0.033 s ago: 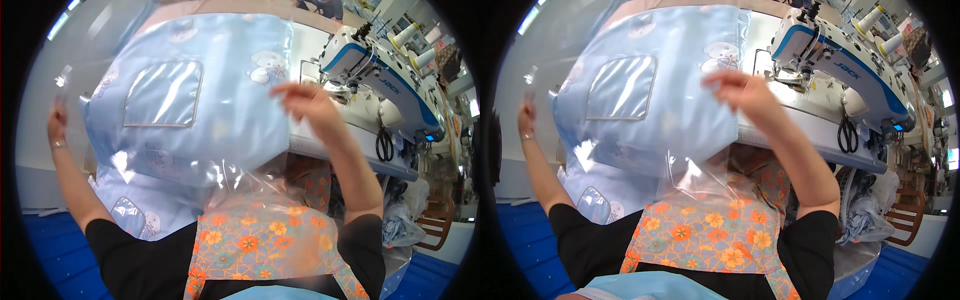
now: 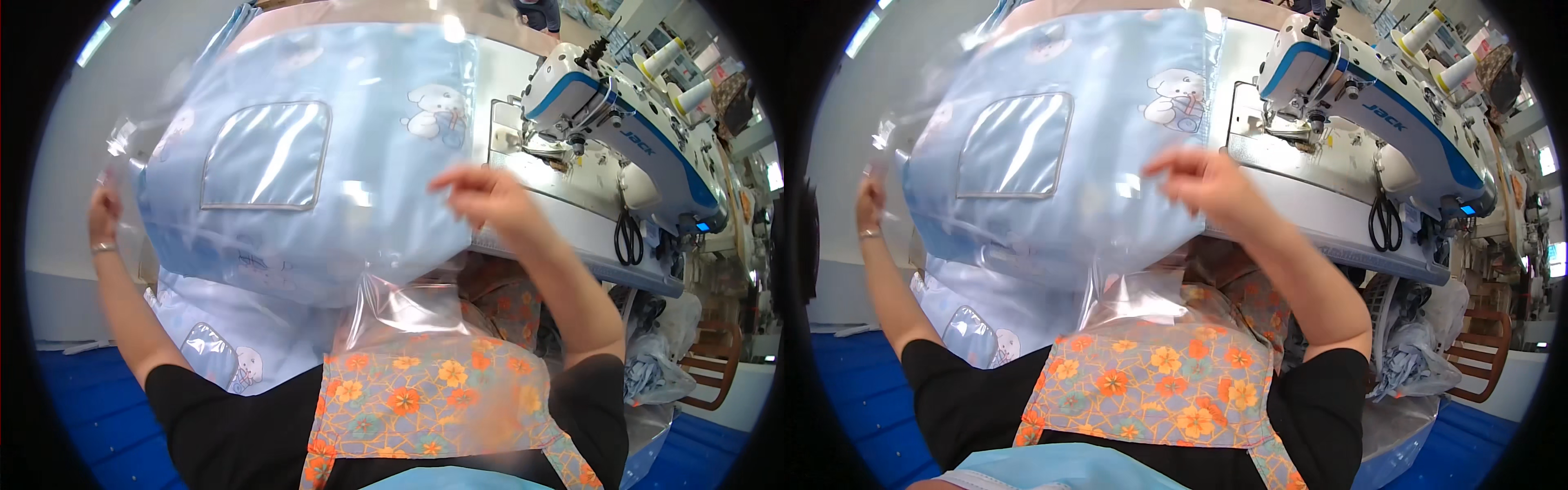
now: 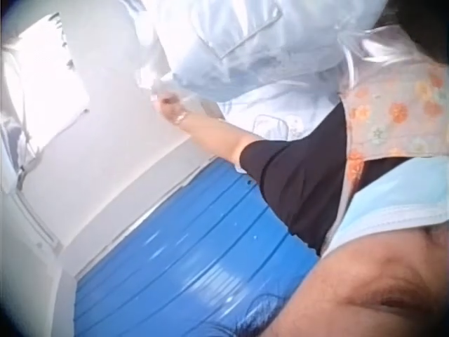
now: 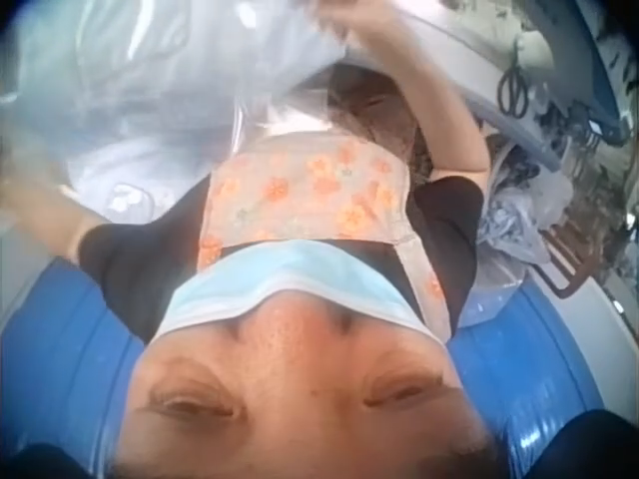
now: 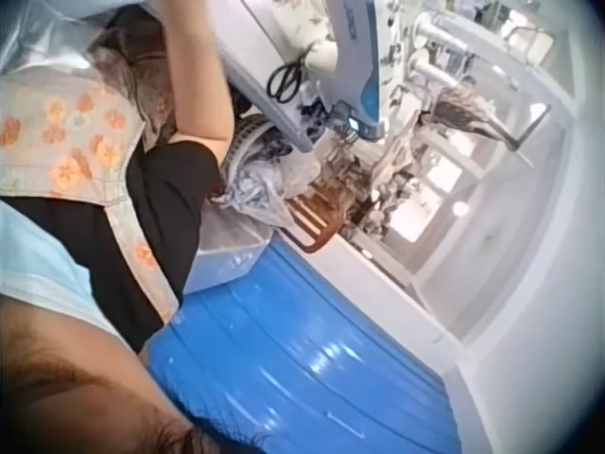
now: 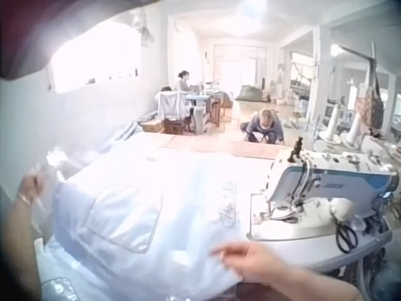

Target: Using an industrial sewing machine to sew plastic covers and fabric edges onto textile bags.

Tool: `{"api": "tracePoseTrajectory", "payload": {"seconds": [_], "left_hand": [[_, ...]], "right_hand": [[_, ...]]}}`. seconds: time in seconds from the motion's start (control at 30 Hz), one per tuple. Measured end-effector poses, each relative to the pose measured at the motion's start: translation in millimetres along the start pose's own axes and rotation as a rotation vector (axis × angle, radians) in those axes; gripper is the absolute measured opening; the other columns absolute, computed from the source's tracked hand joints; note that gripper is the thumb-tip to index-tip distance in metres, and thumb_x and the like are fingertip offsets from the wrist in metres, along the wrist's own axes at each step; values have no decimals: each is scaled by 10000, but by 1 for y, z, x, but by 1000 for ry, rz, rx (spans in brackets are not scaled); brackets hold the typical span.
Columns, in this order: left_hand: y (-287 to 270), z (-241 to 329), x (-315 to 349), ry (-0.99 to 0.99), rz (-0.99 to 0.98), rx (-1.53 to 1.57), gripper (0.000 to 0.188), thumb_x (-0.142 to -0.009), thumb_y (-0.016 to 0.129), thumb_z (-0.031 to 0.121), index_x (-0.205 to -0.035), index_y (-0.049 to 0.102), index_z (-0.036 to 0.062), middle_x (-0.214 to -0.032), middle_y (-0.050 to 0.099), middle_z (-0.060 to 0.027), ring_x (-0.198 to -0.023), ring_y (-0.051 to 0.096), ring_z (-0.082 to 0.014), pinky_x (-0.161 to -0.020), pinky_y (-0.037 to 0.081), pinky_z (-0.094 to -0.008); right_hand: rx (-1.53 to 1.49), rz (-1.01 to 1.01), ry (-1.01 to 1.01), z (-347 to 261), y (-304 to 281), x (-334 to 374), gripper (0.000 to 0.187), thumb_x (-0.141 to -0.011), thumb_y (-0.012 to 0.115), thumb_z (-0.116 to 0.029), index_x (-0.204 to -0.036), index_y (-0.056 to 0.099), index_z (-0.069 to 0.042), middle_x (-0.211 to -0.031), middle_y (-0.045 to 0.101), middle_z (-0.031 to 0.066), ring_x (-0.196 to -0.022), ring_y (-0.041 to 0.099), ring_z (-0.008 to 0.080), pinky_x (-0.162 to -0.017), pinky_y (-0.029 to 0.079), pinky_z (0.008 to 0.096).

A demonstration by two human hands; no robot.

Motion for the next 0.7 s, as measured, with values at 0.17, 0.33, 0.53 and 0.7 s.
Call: {"api": "tracePoseTrajectory", "payload": {"seconds": [0.17,0.33,0.53,0.7], "left_hand": [[-55,-83,52,29,282,-1007,674,-840,577,87,-1447,301,-11,-1113,607,-186,-926,608,-200,-744,514,-259],[200,-72,46,661,-47,-1513,554,-877,624,240,-1350,478,-9,-1437,434,-198,-1364,363,-345,-1133,276,-427],[425,-27,107,871,-583,-1241,491,-851,623,342,-1218,592,17,-1233,592,-218,-1129,565,-373,-966,444,-422],[503,-25,37,805,-813,-1386,416,-902,531,449,-850,666,59,-772,650,-151,-773,631,-349,-706,487,-465]], "right_hand": [[205,-458,241,79,41,28,263,-870,642,-126,-1129,645,-80,-765,594,-18,-640,514,64,-596,436,227],[491,-133,95,51,-2,-14,192,-859,671,-142,-1023,622,-56,-861,617,4,-749,560,92,-679,456,255],[-128,328,-10,67,-48,-95,170,-871,657,-121,-1015,627,-35,-907,633,13,-763,574,73,-687,459,220],[-13,106,78,78,-40,-95,215,-870,597,-70,-1064,667,-11,-898,648,15,-799,566,62,-733,455,204]]}}
Point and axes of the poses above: each hand's wrist, its own x-axis away from the middle knuckle, its own y-axis out of the palm, z = x × y, the point moved 6 cm from there along -x, towards the middle knuckle
